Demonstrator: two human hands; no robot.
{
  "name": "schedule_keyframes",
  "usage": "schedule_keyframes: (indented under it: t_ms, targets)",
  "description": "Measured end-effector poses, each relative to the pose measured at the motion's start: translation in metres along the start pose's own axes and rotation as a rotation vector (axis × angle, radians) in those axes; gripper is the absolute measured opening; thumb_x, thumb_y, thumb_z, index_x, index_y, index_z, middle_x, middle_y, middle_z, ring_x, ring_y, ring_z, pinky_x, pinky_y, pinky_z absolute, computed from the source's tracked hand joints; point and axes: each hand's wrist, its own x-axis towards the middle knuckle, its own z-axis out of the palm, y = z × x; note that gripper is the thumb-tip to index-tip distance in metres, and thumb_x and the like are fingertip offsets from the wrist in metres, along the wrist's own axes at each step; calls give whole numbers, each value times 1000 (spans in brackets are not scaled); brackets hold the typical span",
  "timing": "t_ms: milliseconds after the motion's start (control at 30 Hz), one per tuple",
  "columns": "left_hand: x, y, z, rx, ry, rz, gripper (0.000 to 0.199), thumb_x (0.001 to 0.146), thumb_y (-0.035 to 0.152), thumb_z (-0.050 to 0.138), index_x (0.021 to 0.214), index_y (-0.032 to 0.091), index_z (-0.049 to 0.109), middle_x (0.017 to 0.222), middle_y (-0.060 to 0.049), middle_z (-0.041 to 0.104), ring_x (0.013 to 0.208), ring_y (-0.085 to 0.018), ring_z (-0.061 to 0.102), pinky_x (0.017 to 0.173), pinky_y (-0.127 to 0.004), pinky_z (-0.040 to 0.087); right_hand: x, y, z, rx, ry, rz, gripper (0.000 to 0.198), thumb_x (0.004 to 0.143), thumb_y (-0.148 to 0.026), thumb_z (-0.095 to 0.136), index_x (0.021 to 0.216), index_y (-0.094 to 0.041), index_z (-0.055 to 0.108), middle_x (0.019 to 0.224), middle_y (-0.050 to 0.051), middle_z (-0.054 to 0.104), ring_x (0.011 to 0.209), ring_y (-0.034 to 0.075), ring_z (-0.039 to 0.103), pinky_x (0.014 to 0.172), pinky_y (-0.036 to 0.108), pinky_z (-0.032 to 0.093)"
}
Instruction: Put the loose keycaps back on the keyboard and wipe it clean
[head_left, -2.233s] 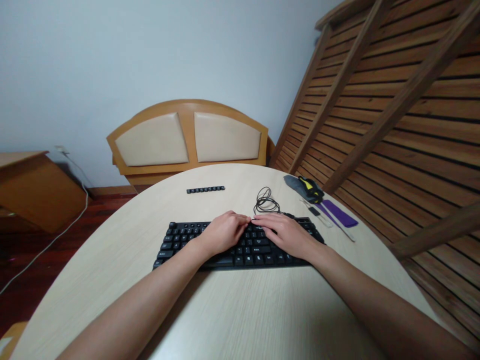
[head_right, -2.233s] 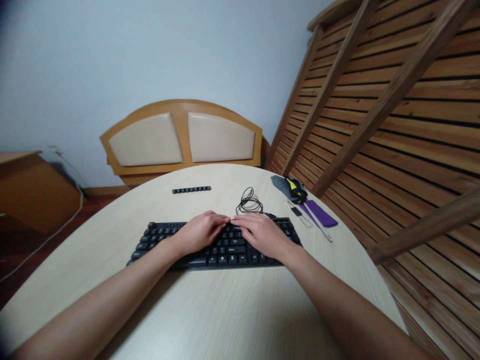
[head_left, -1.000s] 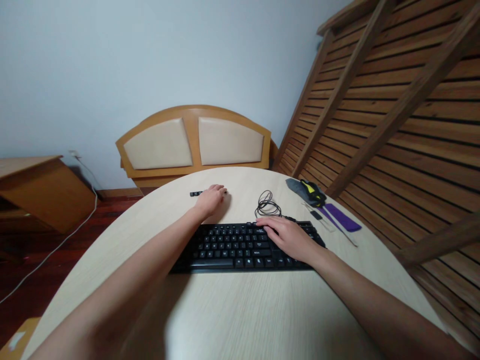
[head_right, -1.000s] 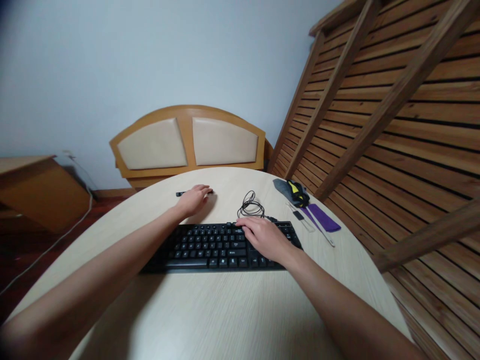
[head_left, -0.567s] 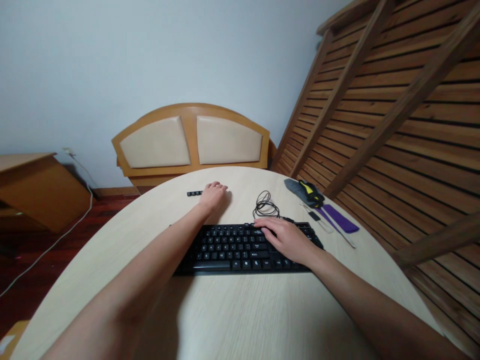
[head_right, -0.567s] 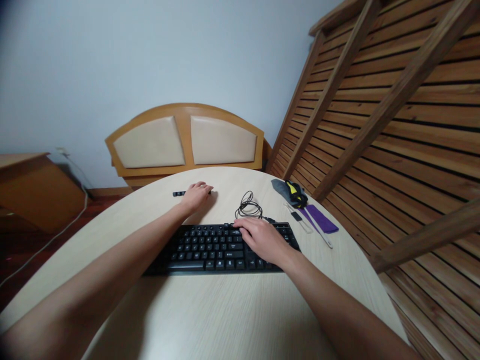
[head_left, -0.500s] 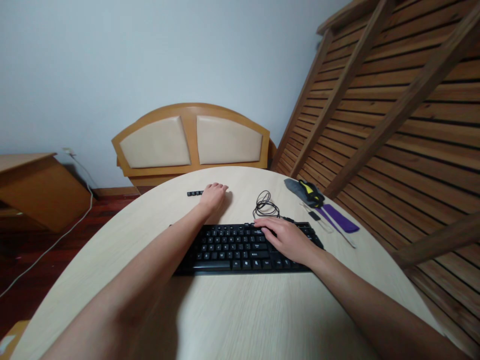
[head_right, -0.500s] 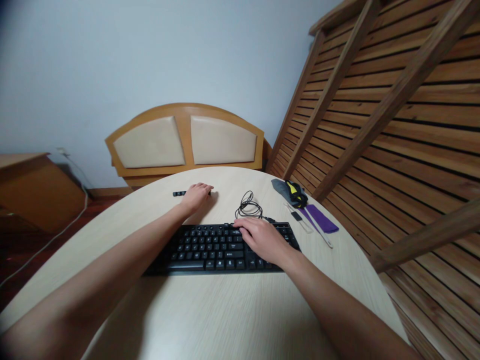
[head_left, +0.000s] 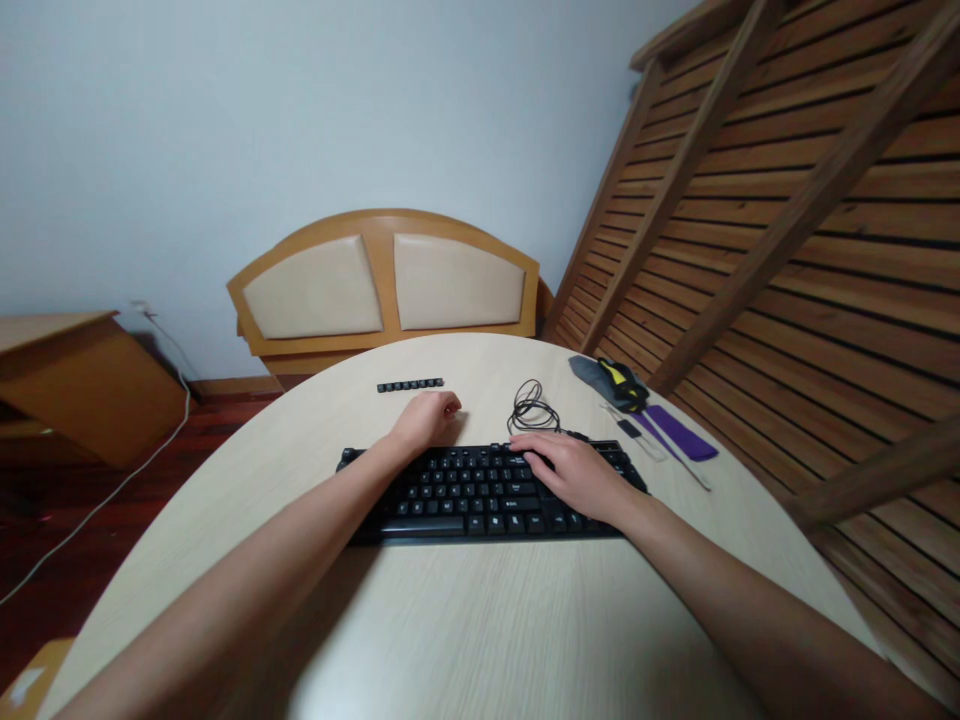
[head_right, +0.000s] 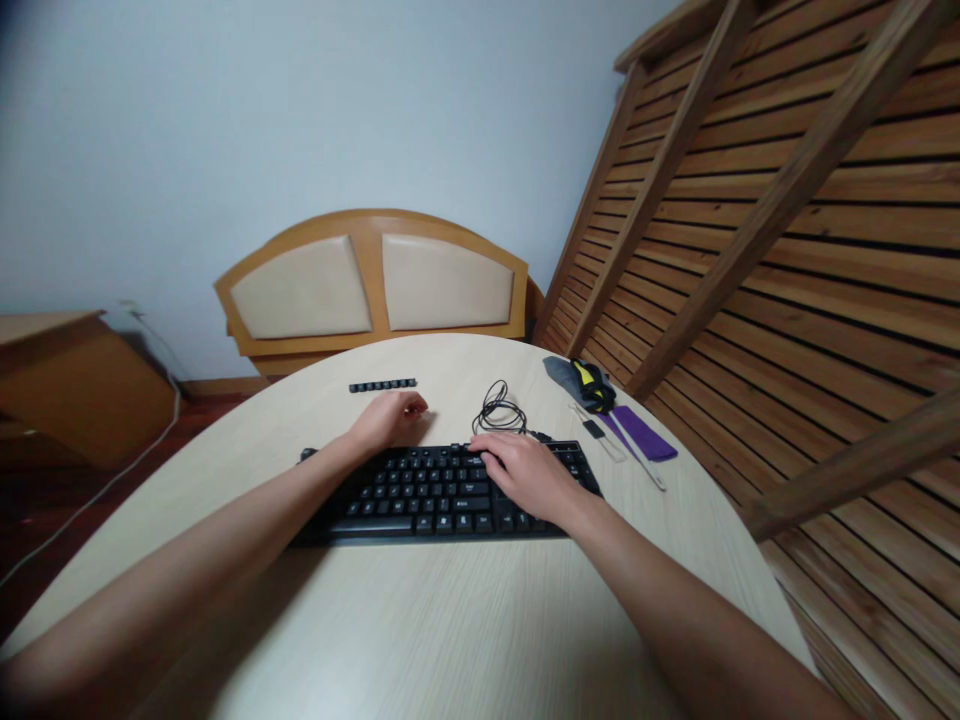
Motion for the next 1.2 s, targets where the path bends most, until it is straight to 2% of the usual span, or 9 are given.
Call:
schedule_keyframes:
  t_ms: [233,467,667,800,1000,1200]
  targets:
    - [-36,2,-4,-224,-32,-30,13,86,16,66,94,19,75,96,-6,78,90,-23,72,83,-30,53,0,1,0,-10,-3,5,27,98,-18,47,117,-23,67,122,5,72,115,22,66,102,43,52]
    - [-39,-7,0,-420,-35,-98,19,80,11,65,95,18,74,94,-5,79,87,-21,74,85,-31,56,-1,0,-2,-9,6,1,28,98,-19,47,117,-25,67,121,4,73,113,22,67,101,43,53]
    - [-41,-7,6,-474,18,-138,13,77,16,67,88,18,73,91,-5,78,84,-22,73,80,-33,55,-2,0,-2,-13,4,3,29,99,-20,47,117,-25,67,122,4,72,113,22,67,102,43,53]
    - [-45,-5,4,-487,60,-155,9,81,20,65,87,19,71,83,-5,76,77,-23,72,75,-33,55,-1,0,-1,-13,-7,6,28,99,-21,46,117,-25,67,121,4,72,114,22,67,102,43,53]
    - [-48,10,-4,-594,109,-50,10,87,19,58,95,19,64,102,-6,73,87,-19,73,73,-28,57,-2,1,-1,-10,-11,9,28,99,-21,46,117,-25,67,123,4,72,115,21,66,103,42,52]
    - [-52,18,-9,-654,143,72,11,88,24,63,99,19,63,102,-5,71,93,-20,71,68,-27,58,-1,0,-2,-9,-8,10,28,98,-20,46,116,-25,68,122,4,72,115,22,66,102,42,52]
